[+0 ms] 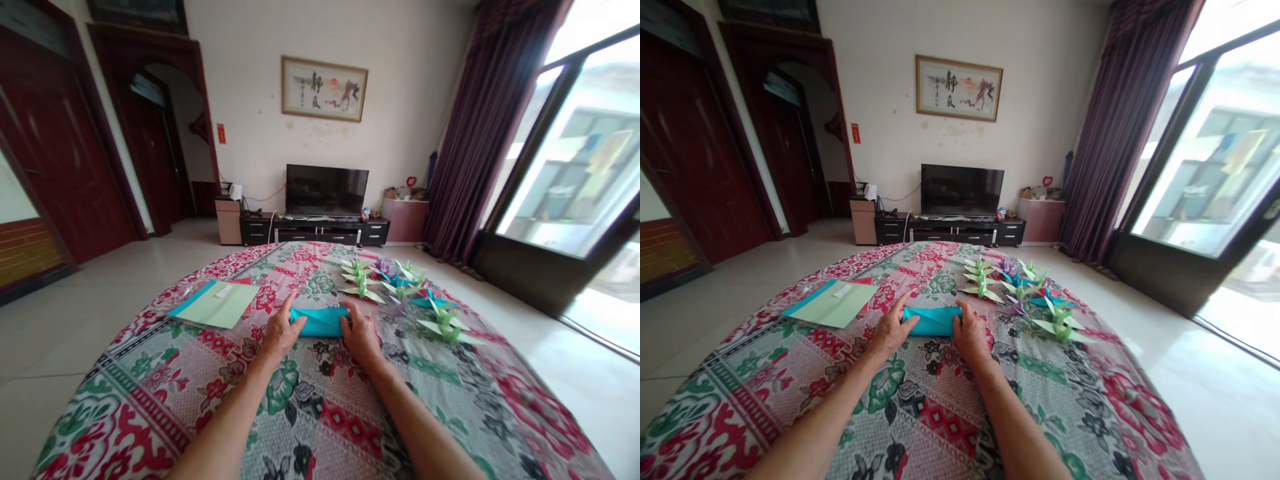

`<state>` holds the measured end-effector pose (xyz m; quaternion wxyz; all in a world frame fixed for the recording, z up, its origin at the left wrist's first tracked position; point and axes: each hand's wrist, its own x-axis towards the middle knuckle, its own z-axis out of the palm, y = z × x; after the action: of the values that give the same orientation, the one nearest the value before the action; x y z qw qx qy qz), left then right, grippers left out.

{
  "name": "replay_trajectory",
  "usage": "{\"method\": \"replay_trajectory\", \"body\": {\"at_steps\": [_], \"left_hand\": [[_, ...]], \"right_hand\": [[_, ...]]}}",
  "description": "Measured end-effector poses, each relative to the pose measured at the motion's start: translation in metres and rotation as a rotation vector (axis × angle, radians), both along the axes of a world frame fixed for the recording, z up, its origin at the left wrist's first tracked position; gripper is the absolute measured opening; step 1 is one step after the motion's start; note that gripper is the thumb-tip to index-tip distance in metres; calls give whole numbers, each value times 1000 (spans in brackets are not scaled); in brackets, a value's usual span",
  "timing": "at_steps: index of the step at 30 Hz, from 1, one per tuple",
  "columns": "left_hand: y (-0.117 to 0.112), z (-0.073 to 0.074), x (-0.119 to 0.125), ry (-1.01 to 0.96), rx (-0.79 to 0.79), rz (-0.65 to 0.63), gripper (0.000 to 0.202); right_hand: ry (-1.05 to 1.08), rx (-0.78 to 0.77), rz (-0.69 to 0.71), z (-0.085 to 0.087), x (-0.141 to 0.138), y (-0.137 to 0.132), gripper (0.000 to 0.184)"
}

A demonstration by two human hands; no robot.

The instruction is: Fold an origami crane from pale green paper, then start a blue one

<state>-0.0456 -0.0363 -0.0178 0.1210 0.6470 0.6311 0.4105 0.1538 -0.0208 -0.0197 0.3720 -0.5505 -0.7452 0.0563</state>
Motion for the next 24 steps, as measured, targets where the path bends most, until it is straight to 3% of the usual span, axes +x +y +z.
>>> {"method": "replay_trajectory", "body": {"at_steps": [5,10,14,17,24], "left_hand": [[1,-4,7,295,55,3,30],[0,-6,10,515,63,67,32],[-1,-9,10,518,91,192,41],[-1,-11,9,490,83,252,38],[2,-21,3,385,79,169,31]], "right_hand": [[-69,-66,-51,2,-3,2,39],[-143,-28,-130,0,-3,2,43],[-225,-28,-241,-1,-4,1,38],[-236,-40,-240,-2,-5,0,35],[-97,-53,-171,-2,-2,4,18]]}}
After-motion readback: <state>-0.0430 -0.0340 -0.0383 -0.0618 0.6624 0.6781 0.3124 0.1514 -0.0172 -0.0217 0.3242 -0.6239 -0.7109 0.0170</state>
